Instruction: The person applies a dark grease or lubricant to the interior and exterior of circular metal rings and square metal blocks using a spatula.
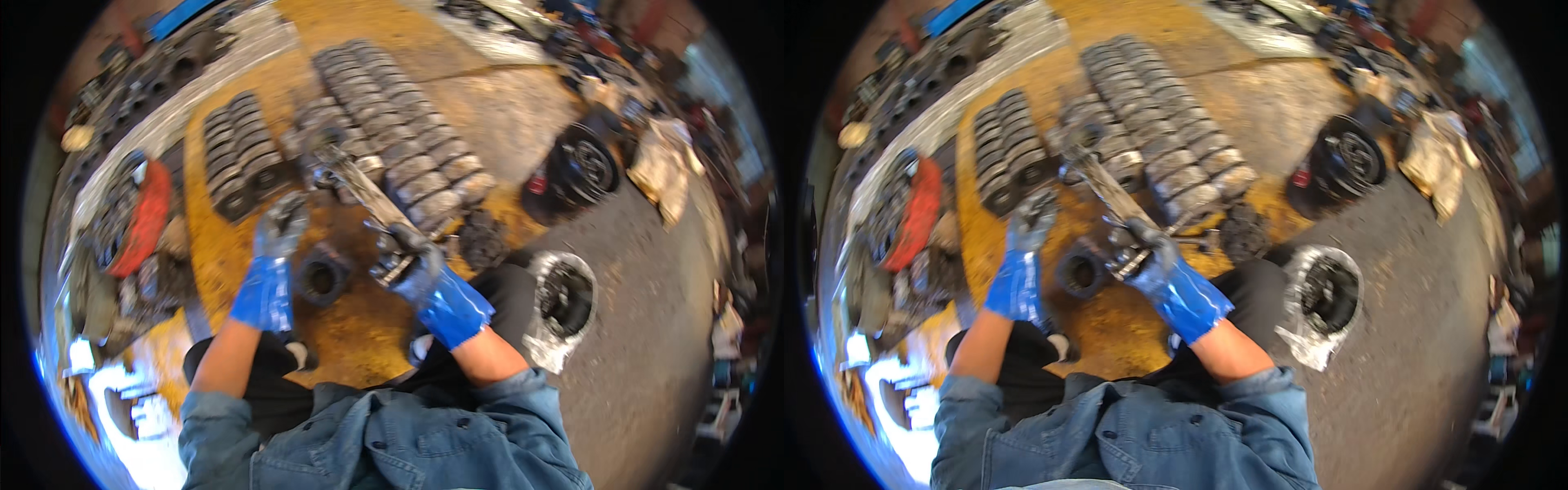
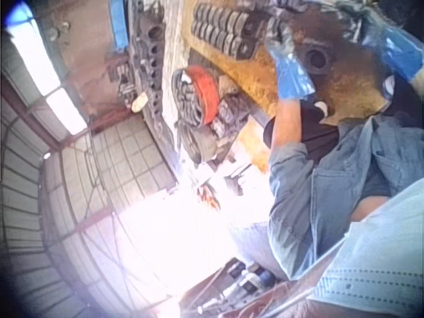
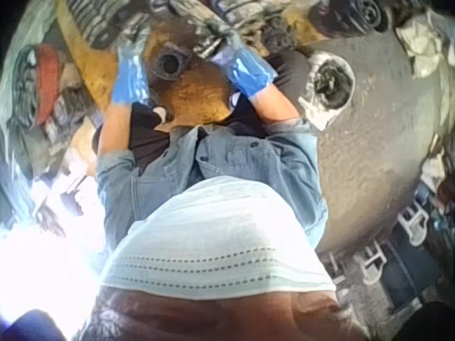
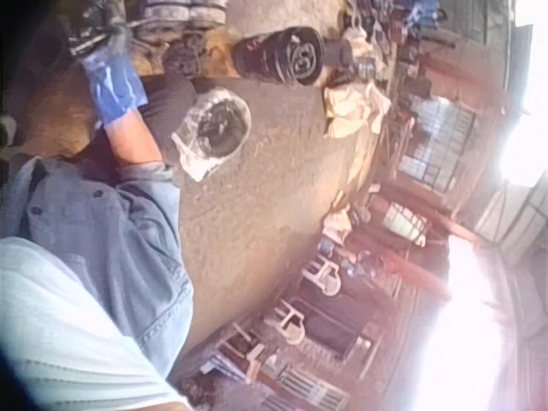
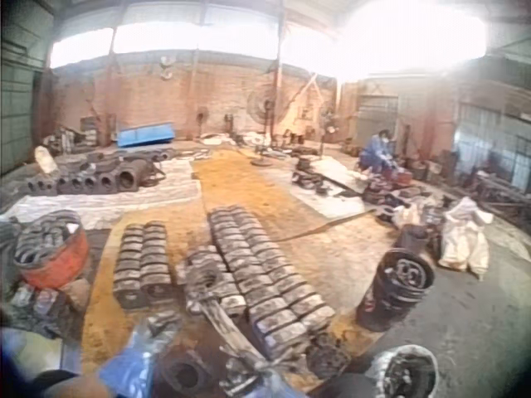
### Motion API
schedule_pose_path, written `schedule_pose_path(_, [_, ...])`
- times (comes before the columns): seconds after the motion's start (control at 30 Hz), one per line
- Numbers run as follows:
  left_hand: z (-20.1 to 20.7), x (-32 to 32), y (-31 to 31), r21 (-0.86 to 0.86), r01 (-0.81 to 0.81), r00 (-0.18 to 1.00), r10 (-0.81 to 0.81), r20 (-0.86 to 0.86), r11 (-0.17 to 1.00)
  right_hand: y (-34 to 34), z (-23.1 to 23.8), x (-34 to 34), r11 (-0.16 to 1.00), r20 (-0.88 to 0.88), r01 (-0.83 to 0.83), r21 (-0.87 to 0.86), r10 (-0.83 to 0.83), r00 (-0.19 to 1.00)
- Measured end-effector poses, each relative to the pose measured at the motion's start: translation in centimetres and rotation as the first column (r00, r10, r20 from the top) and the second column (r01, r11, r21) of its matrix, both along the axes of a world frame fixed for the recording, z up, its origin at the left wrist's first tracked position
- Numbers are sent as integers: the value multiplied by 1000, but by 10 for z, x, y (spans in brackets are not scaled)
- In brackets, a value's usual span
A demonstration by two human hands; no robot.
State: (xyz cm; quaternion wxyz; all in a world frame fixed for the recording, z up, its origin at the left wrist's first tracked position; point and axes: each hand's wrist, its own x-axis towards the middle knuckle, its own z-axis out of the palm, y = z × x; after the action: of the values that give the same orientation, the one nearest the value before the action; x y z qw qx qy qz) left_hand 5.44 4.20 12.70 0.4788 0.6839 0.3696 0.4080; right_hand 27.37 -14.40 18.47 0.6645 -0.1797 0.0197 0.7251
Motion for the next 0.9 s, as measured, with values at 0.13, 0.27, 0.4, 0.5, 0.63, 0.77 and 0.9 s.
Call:
schedule_pose_path(0.13, [-39,-26,36,-114,40,967,-10,255,993,-6,37,61,967,-98,56,250,-32,995])
schedule_pose_path(0.27, [-48,-22,28,-147,-1,984,27,175,989,-51,62,137,905,125,327,273,-370,920])
schedule_pose_path(0.4, [-65,-46,35,-243,-5,981,52,186,970,-88,71,214,854,319,513,84,-511,798])
schedule_pose_path(0.5, [-73,-62,40,-289,-89,983,131,129,953,-93,58,287,815,416,572,96,-555,721])
schedule_pose_path(0.63, [-93,-79,49,-329,-120,984,157,86,937,-73,67,370,675,432,737,-23,-659,616])
schedule_pose_path(0.77, [-125,-85,62,-523,-69,977,164,136,850,-60,52,420,608,566,782,-135,-600,565])
schedule_pose_path(0.9, [-158,-114,96,-587,99,943,112,313,804,-73,-11,453,694,546,699,-169,-525,653])
